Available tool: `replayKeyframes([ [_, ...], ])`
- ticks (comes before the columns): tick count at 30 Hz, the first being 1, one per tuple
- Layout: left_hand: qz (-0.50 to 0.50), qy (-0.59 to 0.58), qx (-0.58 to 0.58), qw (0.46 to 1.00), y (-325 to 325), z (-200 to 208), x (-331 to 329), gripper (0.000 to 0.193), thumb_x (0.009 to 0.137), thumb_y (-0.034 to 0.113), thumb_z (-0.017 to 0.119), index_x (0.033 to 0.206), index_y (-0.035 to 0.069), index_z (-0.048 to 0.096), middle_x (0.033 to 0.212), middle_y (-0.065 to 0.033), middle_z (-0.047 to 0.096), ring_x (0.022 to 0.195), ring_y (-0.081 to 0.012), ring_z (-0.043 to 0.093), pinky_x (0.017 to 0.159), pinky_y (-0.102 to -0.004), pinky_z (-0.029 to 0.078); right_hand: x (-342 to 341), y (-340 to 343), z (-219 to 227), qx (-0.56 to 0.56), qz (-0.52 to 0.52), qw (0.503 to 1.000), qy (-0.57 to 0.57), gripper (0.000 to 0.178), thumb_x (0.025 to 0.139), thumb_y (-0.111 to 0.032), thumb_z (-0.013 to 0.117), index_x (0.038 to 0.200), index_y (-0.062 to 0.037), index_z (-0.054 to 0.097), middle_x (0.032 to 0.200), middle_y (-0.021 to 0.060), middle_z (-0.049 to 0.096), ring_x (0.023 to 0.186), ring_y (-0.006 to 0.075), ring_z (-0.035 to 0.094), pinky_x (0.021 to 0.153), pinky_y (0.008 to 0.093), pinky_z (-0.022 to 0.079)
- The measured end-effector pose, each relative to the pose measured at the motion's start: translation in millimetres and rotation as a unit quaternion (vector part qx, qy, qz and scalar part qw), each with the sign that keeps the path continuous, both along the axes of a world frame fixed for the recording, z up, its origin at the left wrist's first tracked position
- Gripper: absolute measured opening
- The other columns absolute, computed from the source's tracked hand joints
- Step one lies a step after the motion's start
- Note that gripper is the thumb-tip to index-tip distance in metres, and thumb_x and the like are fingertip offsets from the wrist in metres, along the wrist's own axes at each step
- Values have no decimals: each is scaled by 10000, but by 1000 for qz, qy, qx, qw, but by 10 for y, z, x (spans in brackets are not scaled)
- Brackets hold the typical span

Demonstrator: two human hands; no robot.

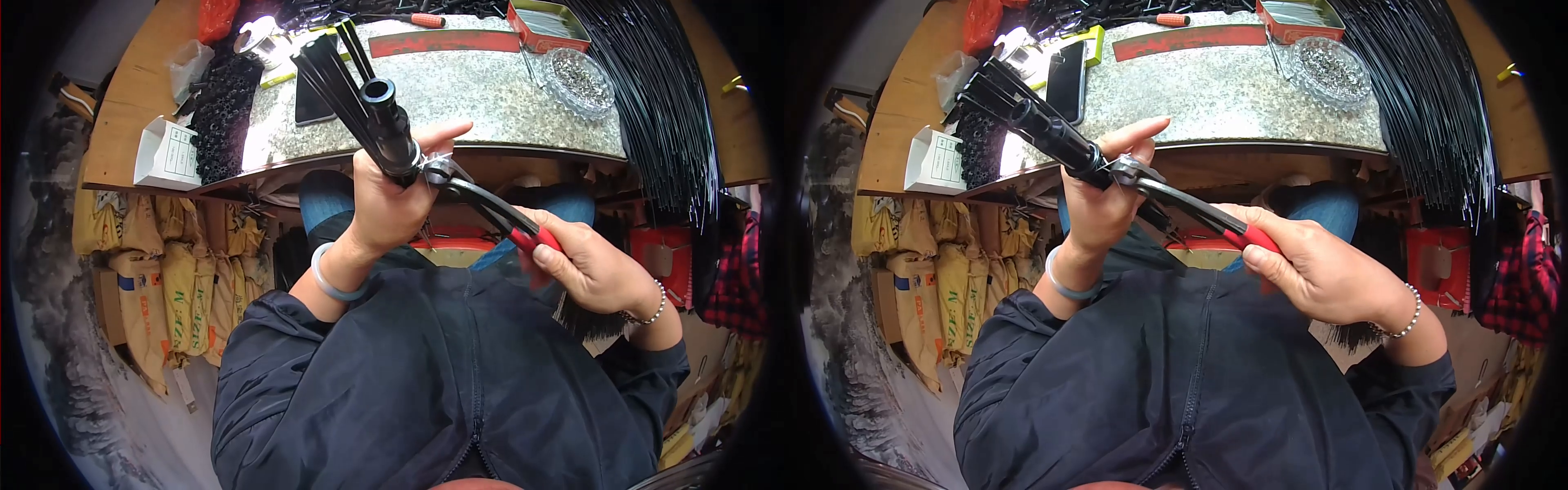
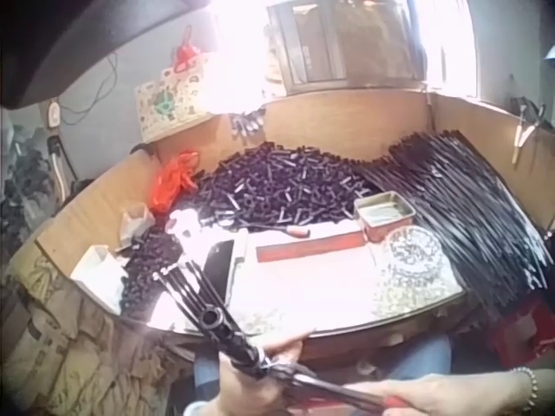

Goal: Assembling bundles of rods or wires into a central hub and using pliers to secure the components.

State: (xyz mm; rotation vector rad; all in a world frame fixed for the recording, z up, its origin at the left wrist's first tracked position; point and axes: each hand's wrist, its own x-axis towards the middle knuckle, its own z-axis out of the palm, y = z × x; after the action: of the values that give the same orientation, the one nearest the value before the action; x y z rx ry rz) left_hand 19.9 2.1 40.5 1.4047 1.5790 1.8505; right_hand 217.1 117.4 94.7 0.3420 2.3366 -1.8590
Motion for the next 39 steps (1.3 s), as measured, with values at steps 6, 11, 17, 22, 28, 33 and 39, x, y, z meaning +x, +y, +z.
replayKeyframes([
  [6, 18, 84, 12, 996, -3, 9, -14, 214, 841, -26, 568, 1037, 0, 648, 736, 21, 591, 623, -33, 468, 563, -176, 376, 36, 31, 187, 68, 2, 994, -86, 238, 945, -237, 452, 946, -3, 492, 566, 109, 498, 491, 247, 492, 497, 305, 414],
  [11, 36, 164, 27, 985, -3, 14, -19, 221, 835, -40, 563, 1039, -13, 642, 773, 8, 602, 633, -42, 476, 583, -172, 382, 51, -32, 278, 338, -17, 941, -16, 228, 899, -210, 537, 858, -3, 450, 594, 180, 526, 536, 341, 520, 492, 339, 396],
  [17, -31, -110, 23, 993, 19, 111, 30, 245, 875, -18, 486, 1089, -45, 601, 606, 31, 497, 482, -13, 427, 433, -169, 320, 53, -81, 65, 199, -87, 974, 62, 198, 894, -172, 545, 920, -17, 424, 594, 83, 474, 479, 176, 466, 473, 283, 379],
  [22, 19, -113, -55, 992, 14, 227, 53, 281, 902, 69, 512, 1154, -47, 552, 578, 57, 456, 457, 1, 368, 424, -167, 264, 87, -90, 5, -49, -33, 998, -38, 243, 948, -276, 432, 929, -34, 434, 751, 39, 567, 604, 81, 542, 546, 230, 441],
  [28, 15, -64, -11, 998, 65, 173, 57, 297, 895, 100, 540, 1151, -50, 555, 590, 89, 399, 518, 13, 314, 469, -166, 219, 101, -91, 27, -108, -26, 993, -28, 287, 953, -281, 414, 1004, 0, 447, 933, 97, 588, 805, 141, 609, 699, 253, 488],
  [33, 16, -16, 5, 1000, 23, 141, 64, 212, 903, 96, 528, 1035, -36, 630, 613, 81, 456, 534, 5, 339, 473, -175, 253, 89, -56, 164, -133, -4, 989, -64, 294, 955, -277, 408, 1007, 10, 442, 928, 106, 589, 821, 160, 616, 735, 272, 493],
  [39, 7, 13, 11, 1000, -18, 116, 31, 173, 897, 90, 531, 933, -18, 661, 681, 15, 585, 556, -21, 407, 509, -190, 325, 115, -18, 203, -110, 4, 992, -55, 299, 953, -287, 408, 954, 10, 444, 829, 101, 595, 763, 173, 630, 693, 272, 500],
])
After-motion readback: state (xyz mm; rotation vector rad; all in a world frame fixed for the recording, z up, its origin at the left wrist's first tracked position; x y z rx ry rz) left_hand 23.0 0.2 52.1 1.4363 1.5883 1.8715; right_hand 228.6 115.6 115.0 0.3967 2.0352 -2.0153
